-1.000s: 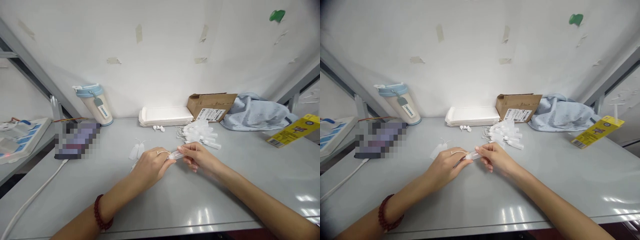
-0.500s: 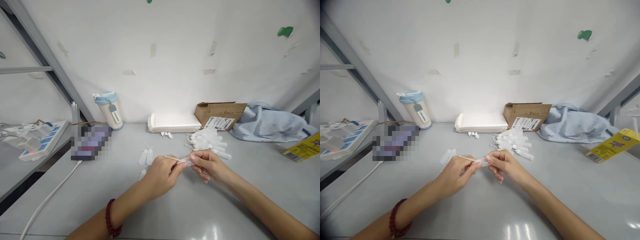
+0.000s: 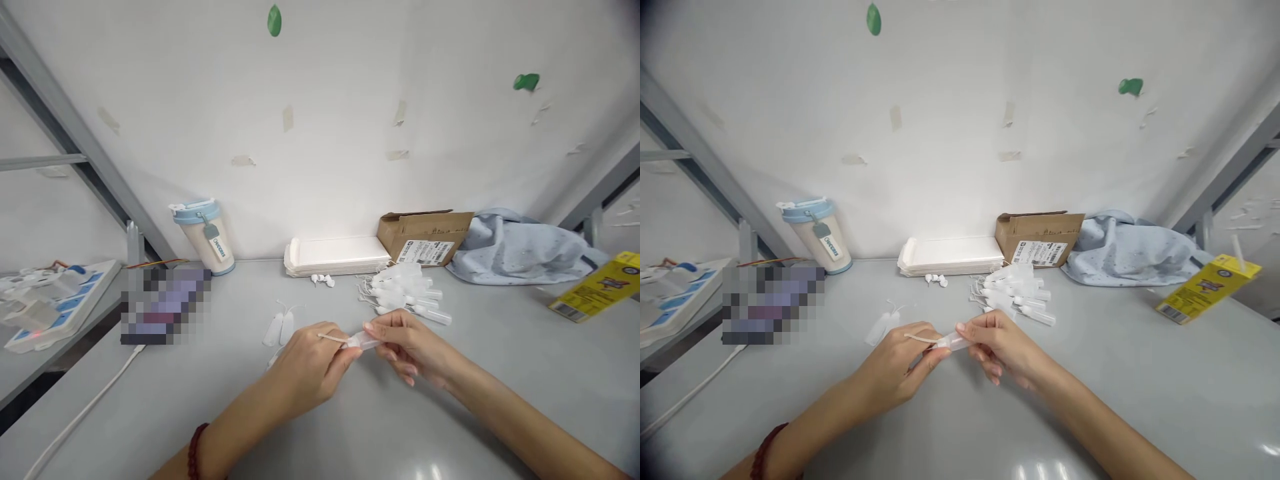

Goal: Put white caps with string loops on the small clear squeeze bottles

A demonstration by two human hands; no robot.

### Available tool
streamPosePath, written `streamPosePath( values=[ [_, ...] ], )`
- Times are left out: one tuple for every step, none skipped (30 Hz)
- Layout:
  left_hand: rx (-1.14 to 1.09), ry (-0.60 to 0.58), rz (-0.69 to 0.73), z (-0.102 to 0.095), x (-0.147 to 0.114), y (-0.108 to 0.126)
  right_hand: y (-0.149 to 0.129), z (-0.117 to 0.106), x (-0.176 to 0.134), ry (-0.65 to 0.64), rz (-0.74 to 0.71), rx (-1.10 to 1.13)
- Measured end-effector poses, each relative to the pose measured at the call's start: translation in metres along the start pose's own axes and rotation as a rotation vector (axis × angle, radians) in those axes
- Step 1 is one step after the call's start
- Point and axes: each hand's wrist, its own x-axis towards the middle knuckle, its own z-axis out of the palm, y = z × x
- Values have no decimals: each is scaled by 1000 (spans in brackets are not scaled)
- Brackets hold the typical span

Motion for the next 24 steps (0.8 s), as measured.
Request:
streamPosePath(
  values=[
    [15, -31, -13, -4, 1, -3, -1, -1, 0, 56, -75, -125],
    [30, -46, -24, -8, 3, -8, -2, -3, -1, 153, -179, -277],
    [44, -58, -36, -12, 6, -14, -3, -5, 0, 279, -302, -444],
    [54, -50, -73, -16, 9, -21, -3, -8, 0, 429, -437, -607],
    [74, -24, -121, -20, 14, -28, -3, -12, 2, 573, -561, -741],
    [98, 3, -182, -22, 18, -37, -2, -17, 3, 666, -653, -843],
    [121, 15, -211, -24, 24, -45, 0, -22, 6, 720, -703, -912],
    [139, 20, -220, -24, 30, -53, 2, -28, 9, 751, -728, -961],
    [149, 22, -206, -24, 37, -61, 5, -33, 12, 784, -742, -1000],
    [158, 3, -167, -22, 44, -67, 8, -39, 15, 822, -750, -1032],
    [163, -37, -128, -19, 51, -73, 10, -45, 18, 859, -760, -1057],
    [159, -66, -114, -16, 57, -77, 13, -50, 21, 884, -759, -1081],
    [157, -87, -109, -12, 62, -81, 15, -54, 24, 906, -747, -1100],
    [155, -102, -110, -9, 67, -83, 17, -58, 26, 923, -739, -1124],
    [154, -113, -115, -5, 71, -85, 18, -62, 28, 935, -730, -1141],
    [153, -121, -123, -2, 73, -86, 20, -65, 30, 942, -718, -1154],
    [151, -125, -135, 1, 75, -86, 21, -67, 31, 949, -706, -1165],
    [149, -128, -149, 3, 76, -86, 22, -69, 32, 955, -694, -1176],
    [146, -129, -163, 4, 76, -85, 22, -71, 32, 959, -683, -1186],
    [142, -128, -177, 5, 77, -84, 23, -72, 33, 963, -675, -1196],
    [136, -128, -190, 5, 76, -83, 24, -73, 34, 962, -669, -1206],
    [129, -127, -201, 4, 76, -83, 25, -74, 35, 959, -667, -1214],
    [121, -124, -211, 3, 75, -83, 26, -75, 36, 953, -672, -1219],
    [113, -119, -221, 2, 74, -83, 26, -76, 36, 948, -685, -1223]
  ],
)
